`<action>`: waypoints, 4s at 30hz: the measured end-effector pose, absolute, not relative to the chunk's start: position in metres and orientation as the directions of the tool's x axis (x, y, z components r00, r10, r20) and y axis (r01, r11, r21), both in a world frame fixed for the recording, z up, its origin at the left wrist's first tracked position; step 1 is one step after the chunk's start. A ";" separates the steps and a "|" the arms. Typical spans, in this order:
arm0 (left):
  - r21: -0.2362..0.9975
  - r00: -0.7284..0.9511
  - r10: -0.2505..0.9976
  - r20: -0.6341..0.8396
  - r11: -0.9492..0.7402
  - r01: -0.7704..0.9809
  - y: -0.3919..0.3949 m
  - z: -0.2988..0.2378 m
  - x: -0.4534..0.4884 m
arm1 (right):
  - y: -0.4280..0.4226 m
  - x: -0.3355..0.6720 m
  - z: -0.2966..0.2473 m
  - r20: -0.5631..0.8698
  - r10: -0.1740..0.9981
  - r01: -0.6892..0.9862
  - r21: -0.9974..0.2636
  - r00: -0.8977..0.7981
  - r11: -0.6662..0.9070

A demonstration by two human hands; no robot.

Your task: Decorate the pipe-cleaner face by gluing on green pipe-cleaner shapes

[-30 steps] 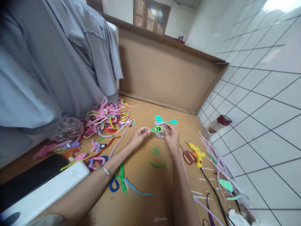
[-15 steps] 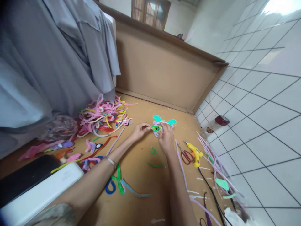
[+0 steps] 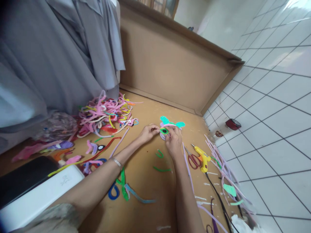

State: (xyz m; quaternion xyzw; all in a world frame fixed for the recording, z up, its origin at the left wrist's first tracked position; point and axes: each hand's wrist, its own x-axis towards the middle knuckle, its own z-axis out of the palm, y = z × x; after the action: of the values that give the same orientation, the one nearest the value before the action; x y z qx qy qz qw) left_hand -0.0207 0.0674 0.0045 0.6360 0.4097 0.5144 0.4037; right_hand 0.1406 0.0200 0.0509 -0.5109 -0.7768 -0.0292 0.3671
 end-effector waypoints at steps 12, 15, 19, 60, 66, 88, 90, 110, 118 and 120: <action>0.918 0.118 0.945 0.305 -0.325 0.226 0.069 0.003 -0.019 | 0.023 0.141 0.045 0.646 0.741 0.827 -0.306 -0.184 0.472; 0.918 0.110 0.946 0.304 -0.322 0.231 0.070 0.002 -0.018 | 0.023 0.140 0.043 0.656 0.731 0.836 -0.285 -0.187 0.469; 0.922 0.102 0.948 0.302 -0.317 0.220 0.070 0.002 -0.018 | 0.023 0.137 0.042 0.667 0.720 0.842 -0.263 -0.194 0.471; 0.961 0.072 0.958 0.277 -0.278 -0.004 0.067 -0.002 -0.025 | 0.020 0.139 0.045 0.664 0.728 0.862 -0.255 -0.174 0.439; 0.946 0.109 0.967 0.229 -0.194 -0.261 0.064 -0.001 -0.024 | 0.020 0.142 0.046 0.659 0.737 0.845 -0.303 -0.148 0.441; 0.927 0.073 0.961 0.266 -0.234 -0.295 -0.046 0.034 -0.012 | -0.059 0.100 0.051 0.271 0.943 -0.017 -0.960 0.194 0.279; 0.922 0.085 0.967 0.240 -0.200 -0.332 -0.053 0.025 -0.007 | -0.067 0.099 0.039 0.262 0.936 -0.054 -0.958 0.236 0.282; 0.937 0.121 0.981 0.151 -0.104 -0.333 -0.073 0.011 -0.002 | -0.082 0.107 0.016 0.179 0.971 -0.155 -0.967 0.161 0.204; 0.941 0.125 0.973 0.194 -0.149 -0.303 -0.071 0.004 -0.001 | -0.079 0.106 0.008 0.214 0.947 -0.117 -0.962 0.239 0.247; 0.953 0.117 0.968 0.223 -0.191 -0.236 -0.070 0.004 -0.004 | -0.078 0.107 0.007 0.239 0.940 -0.087 -0.960 0.244 0.267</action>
State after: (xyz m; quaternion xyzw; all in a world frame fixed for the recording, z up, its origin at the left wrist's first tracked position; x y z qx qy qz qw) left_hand -0.0036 -0.0696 0.0043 0.5249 0.3485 0.5655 0.5321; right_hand 0.1073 -0.0780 0.0069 -0.4558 -0.4681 0.3988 0.6435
